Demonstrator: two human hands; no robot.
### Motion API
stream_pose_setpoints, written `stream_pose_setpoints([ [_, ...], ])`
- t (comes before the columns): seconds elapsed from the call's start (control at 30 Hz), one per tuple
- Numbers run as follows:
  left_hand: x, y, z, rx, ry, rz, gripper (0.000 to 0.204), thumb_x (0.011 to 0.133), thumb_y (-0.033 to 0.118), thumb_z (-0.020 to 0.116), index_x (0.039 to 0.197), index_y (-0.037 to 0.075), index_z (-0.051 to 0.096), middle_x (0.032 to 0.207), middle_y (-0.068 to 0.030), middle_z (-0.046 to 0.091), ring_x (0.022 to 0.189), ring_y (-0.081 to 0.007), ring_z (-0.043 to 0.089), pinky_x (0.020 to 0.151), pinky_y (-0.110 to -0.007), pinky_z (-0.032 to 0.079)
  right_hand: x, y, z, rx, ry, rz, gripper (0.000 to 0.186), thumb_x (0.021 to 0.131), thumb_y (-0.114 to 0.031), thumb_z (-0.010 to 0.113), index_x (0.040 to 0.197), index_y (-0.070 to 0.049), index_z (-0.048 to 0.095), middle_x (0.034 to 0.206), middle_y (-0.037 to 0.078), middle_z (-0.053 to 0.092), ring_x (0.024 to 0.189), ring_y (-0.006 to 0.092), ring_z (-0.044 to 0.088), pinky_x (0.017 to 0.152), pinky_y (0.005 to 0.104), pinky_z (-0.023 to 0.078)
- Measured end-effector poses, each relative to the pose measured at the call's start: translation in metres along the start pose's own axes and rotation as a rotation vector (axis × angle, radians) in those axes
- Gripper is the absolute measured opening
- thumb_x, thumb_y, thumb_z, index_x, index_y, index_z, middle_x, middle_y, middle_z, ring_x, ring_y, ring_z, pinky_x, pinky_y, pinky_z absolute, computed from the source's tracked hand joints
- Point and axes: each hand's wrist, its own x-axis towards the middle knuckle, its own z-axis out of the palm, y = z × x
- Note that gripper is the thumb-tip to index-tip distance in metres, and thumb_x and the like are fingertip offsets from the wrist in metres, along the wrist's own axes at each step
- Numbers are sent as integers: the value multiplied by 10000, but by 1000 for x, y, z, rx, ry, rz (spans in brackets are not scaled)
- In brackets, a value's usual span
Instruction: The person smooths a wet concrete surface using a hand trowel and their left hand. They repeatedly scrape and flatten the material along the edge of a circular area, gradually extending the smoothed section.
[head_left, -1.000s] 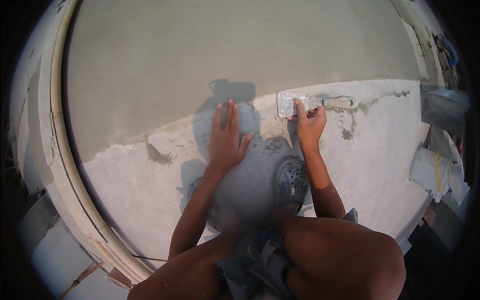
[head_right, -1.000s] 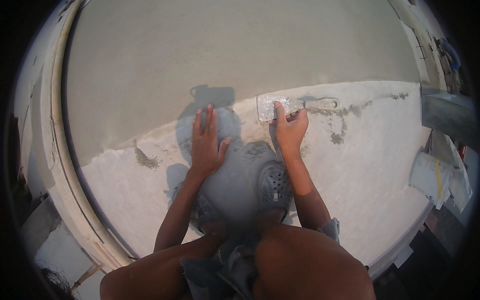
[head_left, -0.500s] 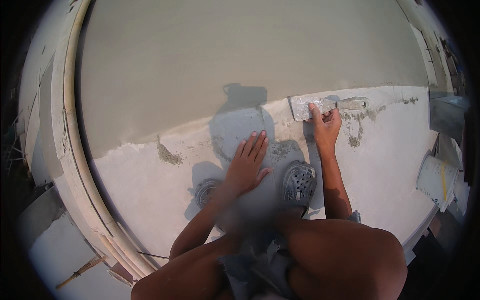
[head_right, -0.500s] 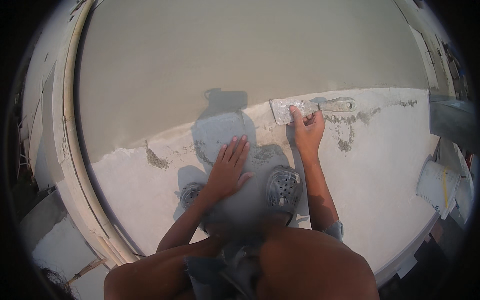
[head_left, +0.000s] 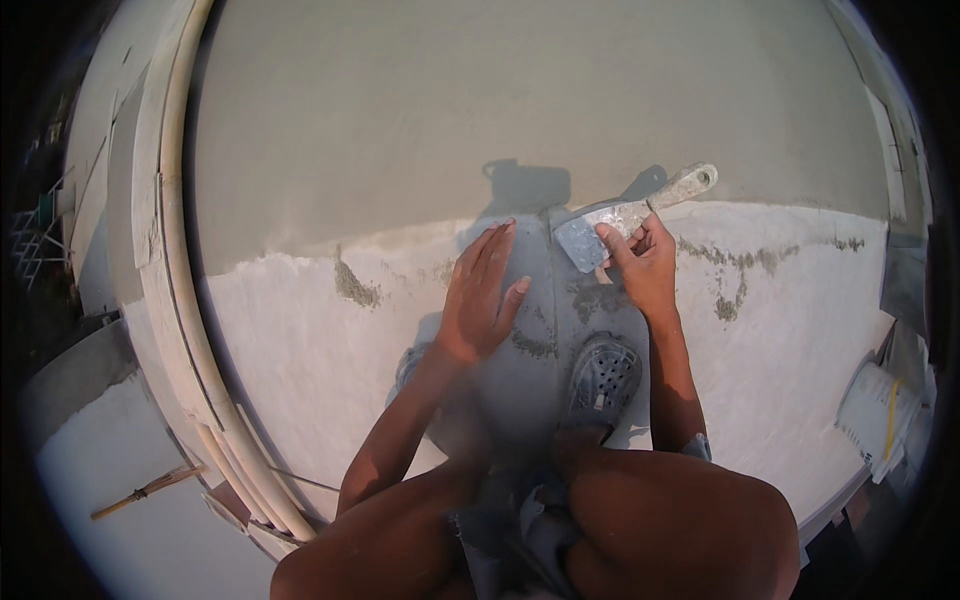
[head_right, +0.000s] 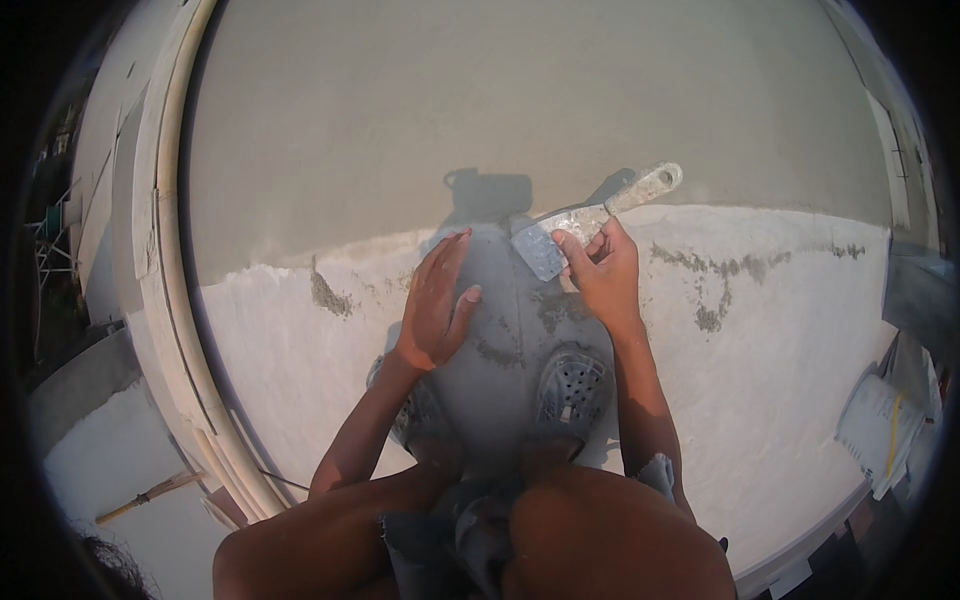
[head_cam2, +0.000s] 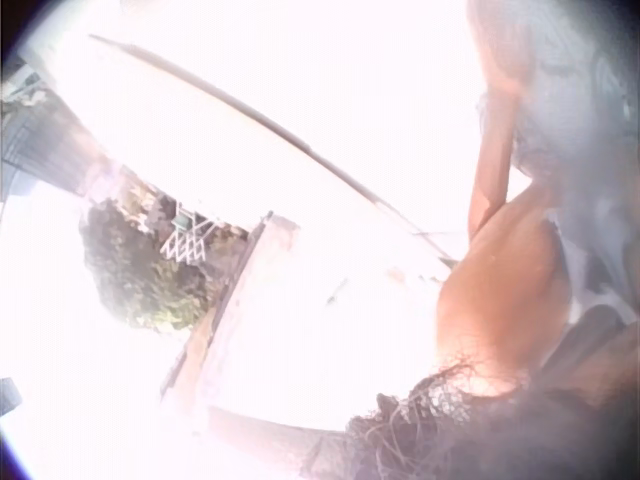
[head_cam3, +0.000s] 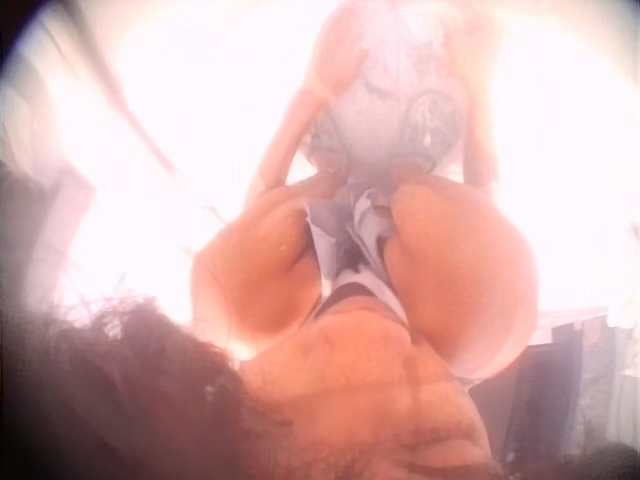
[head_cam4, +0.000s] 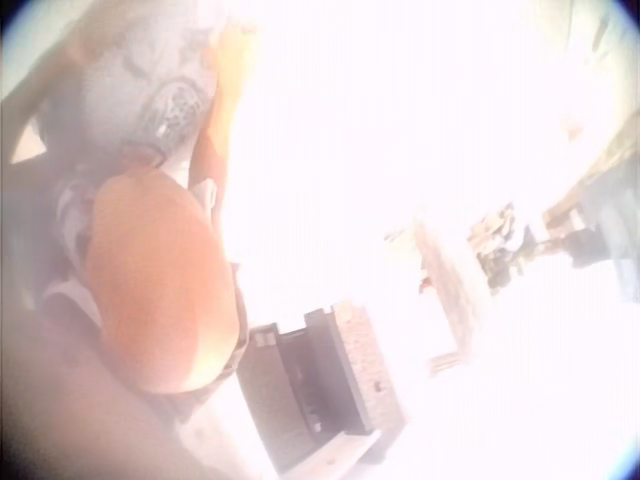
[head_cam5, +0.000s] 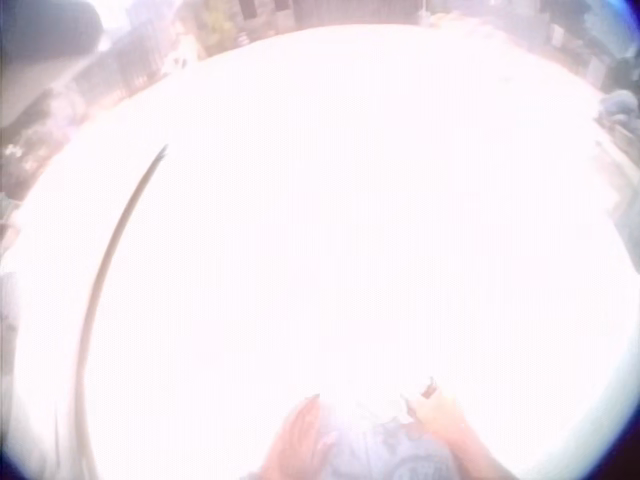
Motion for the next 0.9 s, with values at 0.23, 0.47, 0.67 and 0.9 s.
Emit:
stream_pose_setpoints([
  [0.23, 9, 1, 49, 270, -206, 105, 846, 1031, 453, 614, 1620, -60, 288, 1728, -217, 263, 1612, -405, 212, 1294, -537, 227, -4, 24, -34, 54, 109, -5, 238, 963, -127, 816, 1070, 4, 648, 837, 9, 630, 705, 56, 611, 618, 269, 620],
  [0.47, -99, 2, 57, -180, -318, 338, 601, 1045, 361, 612, 1498, -23, 518, 1423, -212, 653, 1324, -369, 625, 1135, -502, 471, -57, 6, -3, -383, -171, -613, 378, 903, 5, 756, 1271, -80, 731, 1135, 77, 748, 1043, 238, 724, 883, 353, 621],
  [0.67, -80, 2, 39, -473, 507, -338, 380, 1120, 197, 488, 1412, -23, 595, 1189, -180, 743, 1086, -282, 715, 1002, -407, 536, -74, 11, 36, -572, -511, -855, 376, 857, -37, 733, 1218, -136, 753, 1426, 108, 635, 1365, 340, 603, 1147, 555, 511],
  [0.9, -77, -11, 31, -392, 374, -325, 418, 1122, 200, 446, 1422, -66, 564, 1270, -214, 716, 1189, -326, 668, 1064, -430, 498, -78, 27, 52, -682, -526, -807, 256, 884, -104, 696, 1139, -95, 682, 1527, 169, 538, 1477, 412, 470, 1232, 625, 375],
])
